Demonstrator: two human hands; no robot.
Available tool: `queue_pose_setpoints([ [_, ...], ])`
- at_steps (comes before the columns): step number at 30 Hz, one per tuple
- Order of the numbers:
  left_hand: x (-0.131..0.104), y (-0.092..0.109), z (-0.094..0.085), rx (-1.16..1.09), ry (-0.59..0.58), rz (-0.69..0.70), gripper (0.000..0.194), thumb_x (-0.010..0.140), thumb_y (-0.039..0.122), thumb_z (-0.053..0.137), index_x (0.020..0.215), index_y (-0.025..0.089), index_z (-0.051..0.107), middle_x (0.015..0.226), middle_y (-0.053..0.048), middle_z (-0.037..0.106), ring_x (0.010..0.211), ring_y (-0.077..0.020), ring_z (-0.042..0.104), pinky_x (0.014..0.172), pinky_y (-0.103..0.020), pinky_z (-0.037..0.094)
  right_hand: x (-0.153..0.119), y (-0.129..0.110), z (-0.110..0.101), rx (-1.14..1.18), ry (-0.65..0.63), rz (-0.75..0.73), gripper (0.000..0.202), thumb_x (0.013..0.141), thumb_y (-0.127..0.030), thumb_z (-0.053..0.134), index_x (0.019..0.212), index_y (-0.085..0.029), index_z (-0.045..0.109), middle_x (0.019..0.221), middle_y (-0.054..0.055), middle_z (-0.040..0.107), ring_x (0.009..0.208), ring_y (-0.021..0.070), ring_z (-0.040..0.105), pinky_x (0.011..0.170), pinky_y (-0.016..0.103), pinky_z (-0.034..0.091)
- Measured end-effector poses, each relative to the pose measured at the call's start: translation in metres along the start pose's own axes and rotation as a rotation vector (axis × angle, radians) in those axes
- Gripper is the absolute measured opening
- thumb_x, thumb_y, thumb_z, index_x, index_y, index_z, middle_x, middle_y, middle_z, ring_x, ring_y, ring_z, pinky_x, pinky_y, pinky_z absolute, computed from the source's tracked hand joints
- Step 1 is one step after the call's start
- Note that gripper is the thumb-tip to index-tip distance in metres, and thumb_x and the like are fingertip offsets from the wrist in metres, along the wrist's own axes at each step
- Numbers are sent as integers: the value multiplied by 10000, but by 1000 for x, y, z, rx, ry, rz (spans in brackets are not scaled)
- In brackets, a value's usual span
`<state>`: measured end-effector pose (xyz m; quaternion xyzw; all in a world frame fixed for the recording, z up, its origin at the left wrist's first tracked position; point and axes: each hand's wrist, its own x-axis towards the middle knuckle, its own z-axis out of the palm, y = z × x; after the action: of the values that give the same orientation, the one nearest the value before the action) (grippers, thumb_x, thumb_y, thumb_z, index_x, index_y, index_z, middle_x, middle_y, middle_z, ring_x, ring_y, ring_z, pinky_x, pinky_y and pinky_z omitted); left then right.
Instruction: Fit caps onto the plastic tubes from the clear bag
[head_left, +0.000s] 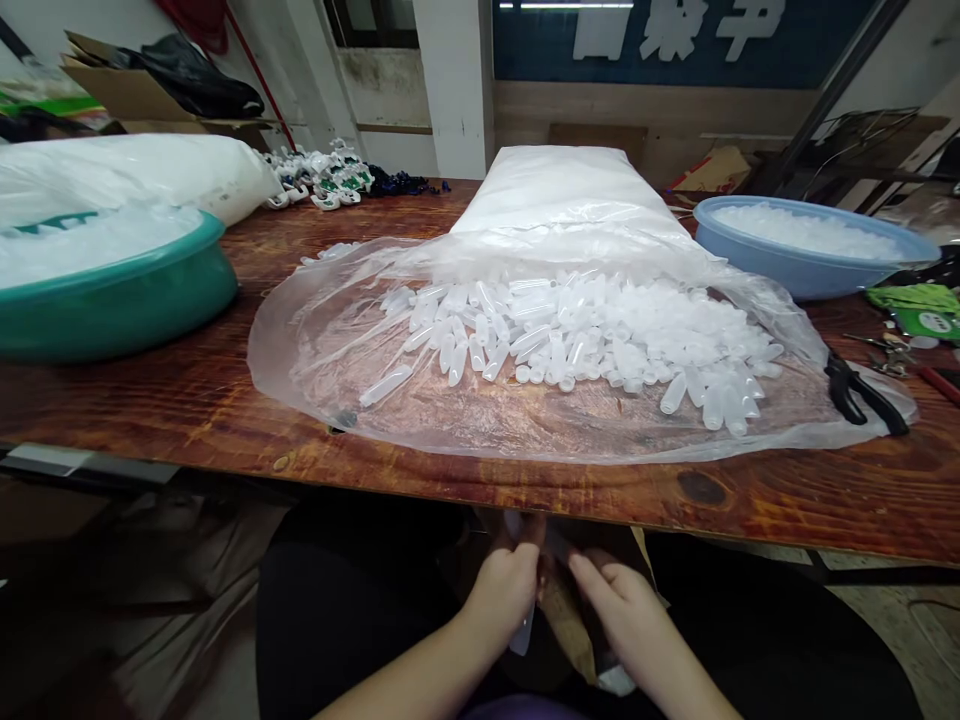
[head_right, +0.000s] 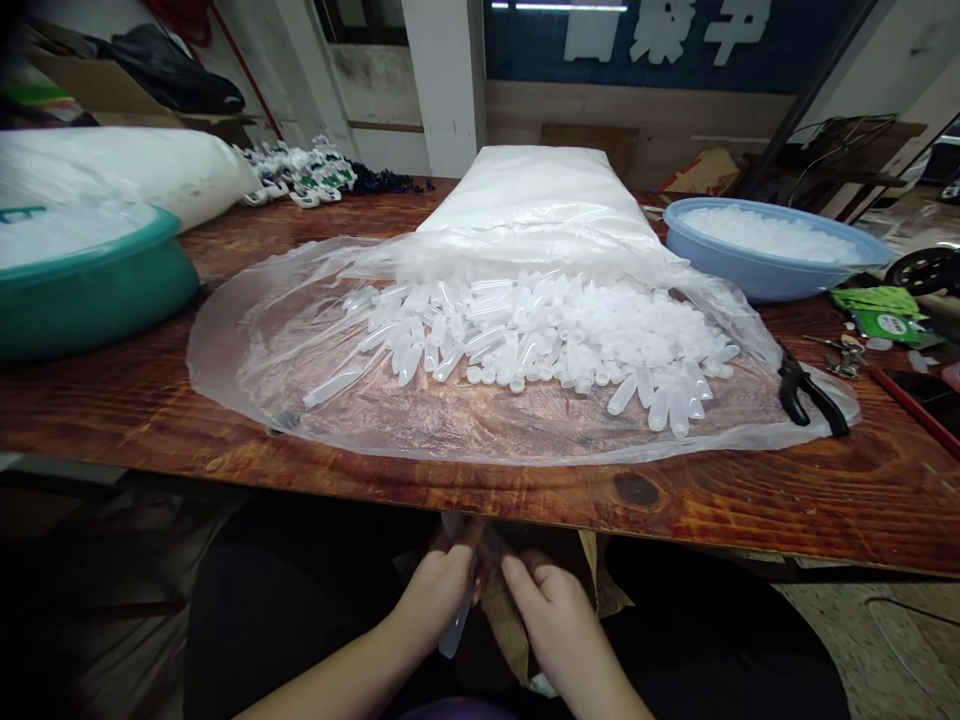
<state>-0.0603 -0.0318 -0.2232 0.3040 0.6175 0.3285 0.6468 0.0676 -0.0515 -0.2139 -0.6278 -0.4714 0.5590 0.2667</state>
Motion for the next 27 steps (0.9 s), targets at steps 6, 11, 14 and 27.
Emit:
queue_pose_setpoints([
  [6, -1, -5, -11, -69, -231, -35, 439, 739, 596, 425, 768, 173, 535, 388, 78, 332, 354, -90, 284, 395, -215, 231, -24, -27, -47, -717, -17, -175, 342, 879, -447, 370, 734, -208, 566, 596, 34, 597, 552, 190, 580, 509, 262, 394],
  [11, -13, -7, -14, 42, -488, -34, 488, 756, 557, 334, 720, 138, 582, 410, 56, 374, 340, -84, 292, 391, -221, 228, -6, -92, -78, -761, 407, -839, 146, 869, -277, 465, 927, -217, 585, 858, 57, 629, 802, 202, 604, 713, 292, 465],
  [14, -21, -6, -11, 117, -531, -43, 425, 736, 496, 366, 659, 138, 582, 396, 46, 371, 338, -93, 303, 392, -230, 214, 38, -119, -93, -1158, 545, -622, 194, 808, -149, 481, 939, -168, 622, 944, 99, 620, 876, 253, 593, 740, 350, 463],
  [27, -34, -5, -22, 176, -646, 134, 549, 717, 723, 448, 728, 176, 402, 592, 58, 369, 499, -69, 295, 475, -207, 244, 70, -111, -95, -1162, 382, -580, 179, 780, -140, 537, 913, -149, 656, 895, 103, 599, 811, 231, 615, 759, 343, 481],
])
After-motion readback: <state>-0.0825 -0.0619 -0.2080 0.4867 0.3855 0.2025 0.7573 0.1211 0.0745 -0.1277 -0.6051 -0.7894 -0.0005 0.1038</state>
